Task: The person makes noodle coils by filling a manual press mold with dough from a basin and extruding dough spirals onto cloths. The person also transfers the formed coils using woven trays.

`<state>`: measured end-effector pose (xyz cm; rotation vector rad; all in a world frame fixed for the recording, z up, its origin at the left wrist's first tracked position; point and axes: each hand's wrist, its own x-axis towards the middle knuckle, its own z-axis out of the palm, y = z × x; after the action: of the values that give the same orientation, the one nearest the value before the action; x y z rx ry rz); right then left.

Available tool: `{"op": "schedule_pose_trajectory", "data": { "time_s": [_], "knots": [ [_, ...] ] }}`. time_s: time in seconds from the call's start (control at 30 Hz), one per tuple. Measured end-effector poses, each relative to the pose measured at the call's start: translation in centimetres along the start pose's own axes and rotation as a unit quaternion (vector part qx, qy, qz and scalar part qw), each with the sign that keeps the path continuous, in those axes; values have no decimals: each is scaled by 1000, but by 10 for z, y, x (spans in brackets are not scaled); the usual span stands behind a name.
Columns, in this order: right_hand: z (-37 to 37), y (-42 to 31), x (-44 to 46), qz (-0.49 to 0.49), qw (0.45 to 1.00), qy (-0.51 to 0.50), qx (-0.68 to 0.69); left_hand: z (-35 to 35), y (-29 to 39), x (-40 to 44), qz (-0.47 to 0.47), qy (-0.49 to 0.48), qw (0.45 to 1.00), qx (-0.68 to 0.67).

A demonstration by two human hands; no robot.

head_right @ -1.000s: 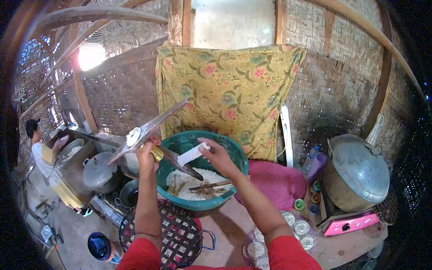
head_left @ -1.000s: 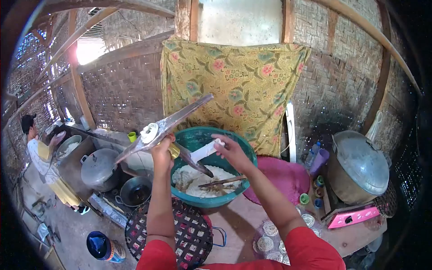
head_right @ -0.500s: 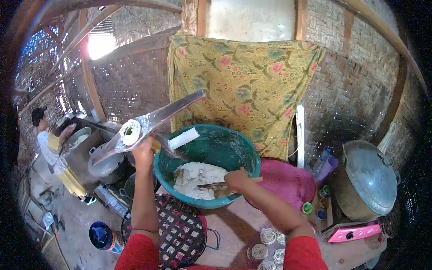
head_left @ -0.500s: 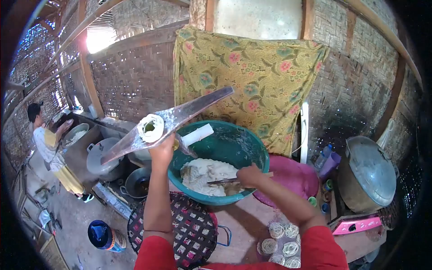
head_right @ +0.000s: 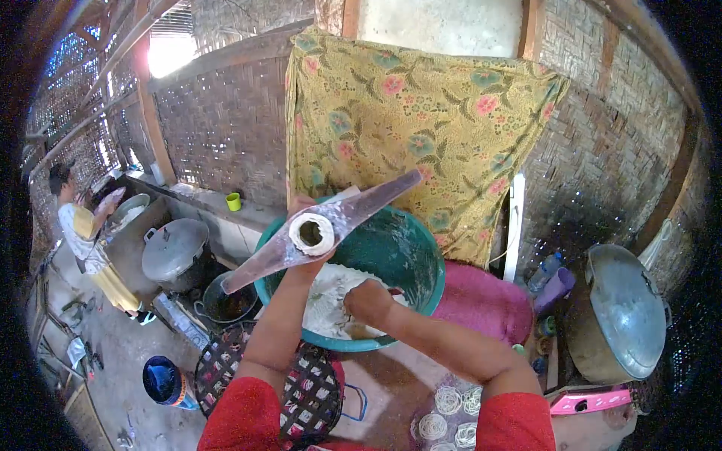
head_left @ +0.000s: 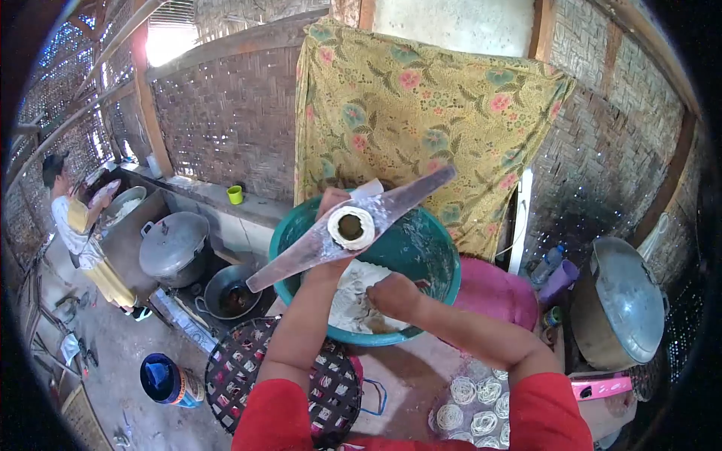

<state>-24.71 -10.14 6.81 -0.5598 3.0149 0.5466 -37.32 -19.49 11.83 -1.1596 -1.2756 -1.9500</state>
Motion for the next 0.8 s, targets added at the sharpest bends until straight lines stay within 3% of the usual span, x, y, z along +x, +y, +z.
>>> {"op": "schedule_pose_trajectory", "data": {
  "time_s": [0.03, 0.07, 0.1, 0.27, 0.4, 0.47, 0.53, 0.6, 0.63, 0.77, 0.8],
  "knots": [
    [4, -3, 4, -5, 1000, -1, 18, -2, -6, -1, -30, -2, 998, -55],
    [7, -7, 6, -6, 1000, -1, 22, -1, -13, 0, 78, 14, 991, 110],
    [10, -9, 7, -18, 999, 4, 34, -3, -17, -2, 75, -3, 989, 127],
    [5, -19, 3, -6, 996, -32, 78, -1, -22, 5, 203, 13, 971, 123],
    [-28, -1, -29, 61, 982, -73, 164, -9, 4, 28, 319, -87, 929, 166],
    [-43, 22, -50, 94, 962, -80, 245, -16, 26, 48, 352, -126, 881, 289],
    [-50, 50, -70, 86, 943, -51, 316, -24, 56, 64, 308, -209, 868, 330],
    [-67, 74, -90, 30, 925, -14, 379, -40, 44, 71, 295, -271, 806, 435],
    [-82, 81, -102, -5, 913, 14, 407, -49, 39, 72, 300, -271, 804, 436],
    [-137, 101, -130, 49, 865, -30, 499, -71, 43, 66, 307, -309, 768, 469],
    [-149, 102, -134, 68, 820, -53, 567, -73, 46, 63, 298, -318, 764, 475]
  ]
}}
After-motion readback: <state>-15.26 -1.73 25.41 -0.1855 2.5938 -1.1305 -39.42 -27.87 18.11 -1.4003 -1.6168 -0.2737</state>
